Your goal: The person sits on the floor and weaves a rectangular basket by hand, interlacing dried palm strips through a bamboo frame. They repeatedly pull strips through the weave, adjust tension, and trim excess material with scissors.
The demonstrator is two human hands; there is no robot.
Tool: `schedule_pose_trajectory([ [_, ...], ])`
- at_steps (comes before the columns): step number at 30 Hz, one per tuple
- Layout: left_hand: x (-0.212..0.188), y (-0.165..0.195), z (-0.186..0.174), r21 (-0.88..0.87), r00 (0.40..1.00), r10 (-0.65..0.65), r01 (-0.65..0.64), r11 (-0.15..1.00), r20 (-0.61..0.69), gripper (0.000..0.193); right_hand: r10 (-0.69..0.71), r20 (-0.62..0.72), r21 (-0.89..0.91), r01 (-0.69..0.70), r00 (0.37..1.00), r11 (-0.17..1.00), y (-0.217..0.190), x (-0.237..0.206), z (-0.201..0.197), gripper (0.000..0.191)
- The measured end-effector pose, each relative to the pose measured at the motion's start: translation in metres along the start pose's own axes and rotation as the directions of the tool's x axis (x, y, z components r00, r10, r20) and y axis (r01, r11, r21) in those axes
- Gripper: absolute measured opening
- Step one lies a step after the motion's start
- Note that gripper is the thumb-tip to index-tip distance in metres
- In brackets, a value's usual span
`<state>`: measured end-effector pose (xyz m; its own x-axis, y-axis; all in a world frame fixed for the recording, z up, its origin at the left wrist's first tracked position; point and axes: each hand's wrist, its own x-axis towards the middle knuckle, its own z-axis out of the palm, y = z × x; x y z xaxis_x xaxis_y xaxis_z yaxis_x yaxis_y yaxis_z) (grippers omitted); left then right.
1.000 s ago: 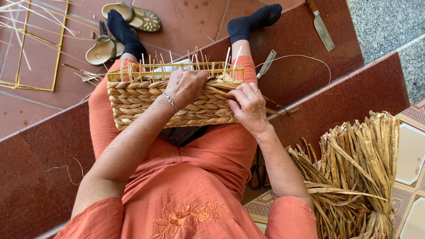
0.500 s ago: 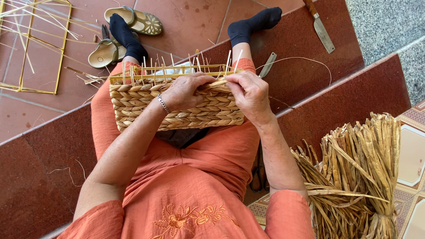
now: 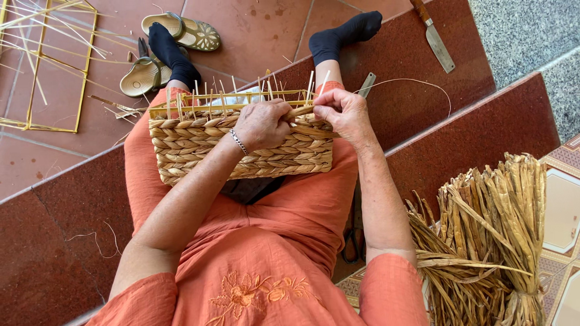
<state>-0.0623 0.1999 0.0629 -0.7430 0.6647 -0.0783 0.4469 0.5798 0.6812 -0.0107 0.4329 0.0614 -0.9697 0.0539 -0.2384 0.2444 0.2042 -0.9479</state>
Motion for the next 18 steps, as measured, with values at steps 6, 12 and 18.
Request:
schedule_pose_trajectory([
  [6, -0.006, 0.01, 0.013, -0.03, 0.985, -0.079, 0.076, 0.997, -0.153, 0.018, -0.041, 0.025, -0.03, 0.042, 0.999, 0.999, 0.003, -0.009, -0.003, 0.011],
  [12, -0.03, 0.008, 0.015, 0.089, 0.875, 0.259, -0.244, 0.966, -0.409, 0.016, -0.27, 0.045, -0.487, 0.257, 0.962, 0.835, -0.031, -0.026, 0.005, 0.026],
  [18, -0.034, 0.007, 0.013, 0.201, 0.862, 0.314, -0.252, 0.947, -0.399, 0.02, -0.364, 0.06, -0.738, 0.287, 0.93, 0.611, -0.031, -0.01, 0.036, 0.025],
])
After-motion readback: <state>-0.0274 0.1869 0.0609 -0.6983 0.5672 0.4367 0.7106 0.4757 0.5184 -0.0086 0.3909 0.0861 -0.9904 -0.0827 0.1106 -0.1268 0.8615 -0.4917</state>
